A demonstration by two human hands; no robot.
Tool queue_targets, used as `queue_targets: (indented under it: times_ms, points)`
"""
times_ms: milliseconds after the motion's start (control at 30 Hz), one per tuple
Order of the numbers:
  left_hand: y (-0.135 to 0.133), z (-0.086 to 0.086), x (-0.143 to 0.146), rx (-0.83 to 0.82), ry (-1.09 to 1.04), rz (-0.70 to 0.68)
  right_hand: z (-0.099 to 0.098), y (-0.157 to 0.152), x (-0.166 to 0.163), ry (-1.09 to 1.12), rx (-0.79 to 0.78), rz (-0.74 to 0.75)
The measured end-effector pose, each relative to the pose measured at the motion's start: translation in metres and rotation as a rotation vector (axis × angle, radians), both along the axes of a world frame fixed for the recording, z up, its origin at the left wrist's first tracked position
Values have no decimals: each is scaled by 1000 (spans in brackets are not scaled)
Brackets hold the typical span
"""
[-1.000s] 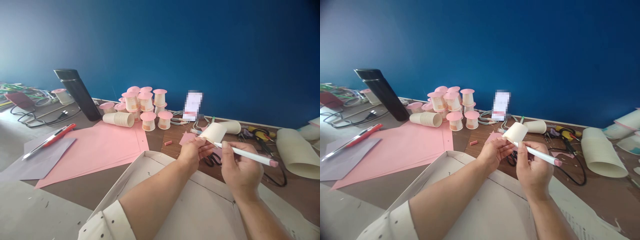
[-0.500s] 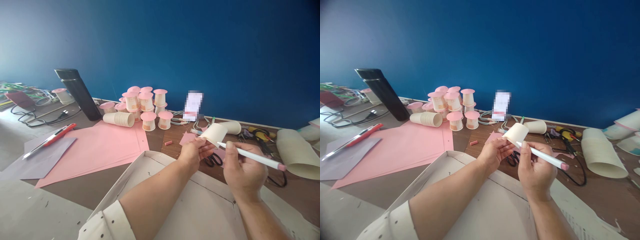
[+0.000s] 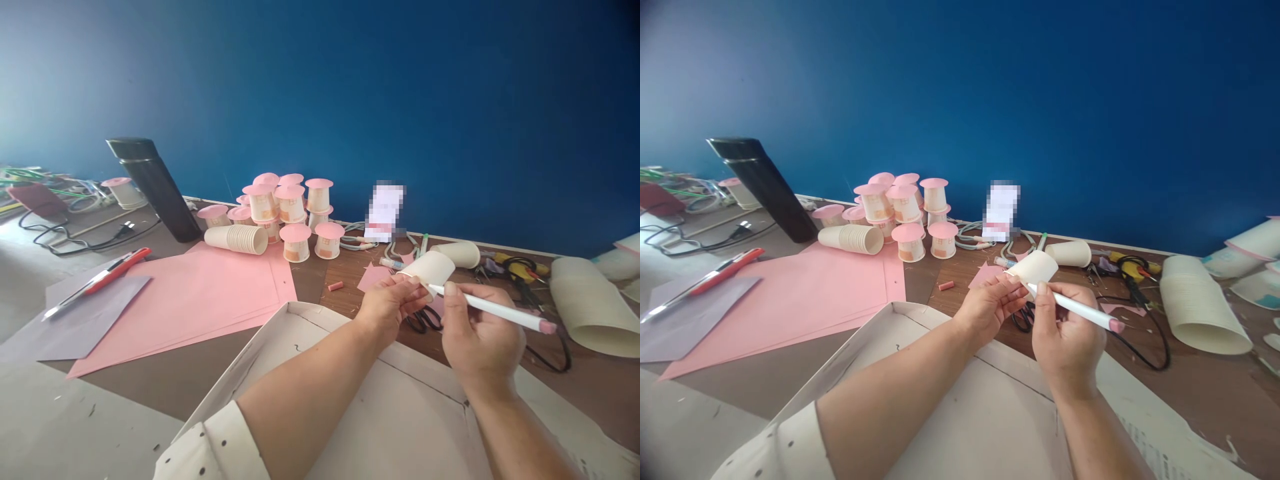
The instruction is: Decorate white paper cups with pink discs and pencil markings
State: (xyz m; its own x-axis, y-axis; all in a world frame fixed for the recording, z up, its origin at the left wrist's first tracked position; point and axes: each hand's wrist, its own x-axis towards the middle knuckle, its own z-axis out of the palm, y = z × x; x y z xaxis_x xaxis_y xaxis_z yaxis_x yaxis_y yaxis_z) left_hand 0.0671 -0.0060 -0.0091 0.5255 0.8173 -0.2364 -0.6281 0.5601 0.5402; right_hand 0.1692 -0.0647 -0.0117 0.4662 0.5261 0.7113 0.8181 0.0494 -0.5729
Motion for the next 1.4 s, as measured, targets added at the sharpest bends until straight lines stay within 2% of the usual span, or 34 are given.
queue_targets:
  times_ms: [400,933,1133,1400]
  points:
    - [1,-1,1,-20,18,-4,-1,-1,0,-39,-1,7]
    - [1,-4,2,63,44,-9,-2,0,1,-26,-7,31]
    - [0,-4,3,26,19,27,5,-3,-3,-22,93,15]
    - [1,-4,2,7,41,34,1,-1,0,-44,50,8]
